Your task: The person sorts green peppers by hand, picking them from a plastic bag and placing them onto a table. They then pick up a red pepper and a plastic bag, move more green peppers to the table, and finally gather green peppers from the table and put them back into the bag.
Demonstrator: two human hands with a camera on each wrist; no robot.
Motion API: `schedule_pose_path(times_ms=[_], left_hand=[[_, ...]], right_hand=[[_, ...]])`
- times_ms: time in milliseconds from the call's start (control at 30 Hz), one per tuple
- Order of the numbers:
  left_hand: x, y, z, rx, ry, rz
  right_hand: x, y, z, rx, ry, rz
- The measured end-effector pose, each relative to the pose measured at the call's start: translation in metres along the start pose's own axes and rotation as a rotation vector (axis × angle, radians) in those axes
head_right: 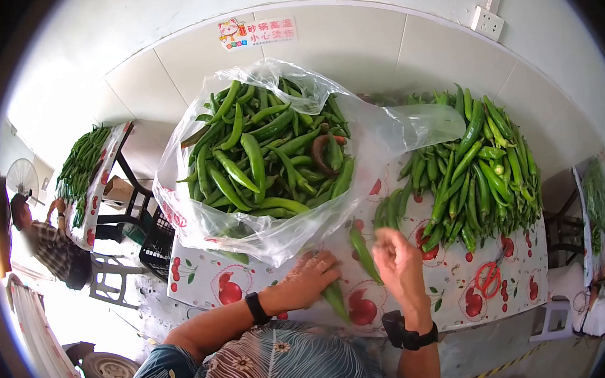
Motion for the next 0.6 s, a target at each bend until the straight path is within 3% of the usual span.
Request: schedule_pose_path(times_ms=[67,200,400,500,600], left_hand=[[0.000,0.000,0.002,-0.010,0.025,-0.029],[0.001,0.000,0.002,-0.018,0.022,-0.009],[0.005,0.003,0.001,0.000,0.001,-0.020],[0.004,0.003,0.000,0.024,-0.007,-0.071],[-0.001,0.004,-0.001,0.032,-0.041,-0.116]], right_hand=[[0.001,-0.031,-0.011,0.073,0.052,-0.240],[0.027,-0.055,-0.038,-0.097,0.084,-0.605],[0.027,-0.052,-0.034,-0.085,0.013,-0.538],[0.022,-0.077,-0.041,0.128,0.137,-0.243],[0.010,-0.074,-0.049,0.299,0.113,-0.036]])
Point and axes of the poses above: each hand's wrist, its own z-axis towards the middle knuckle, its own x-axis out of the palm, y = z × x, the point moved 9 cm from there along z, towards the middle knuckle, and after that the axes turned 14 degrees about -y, right-handed, at the moved point
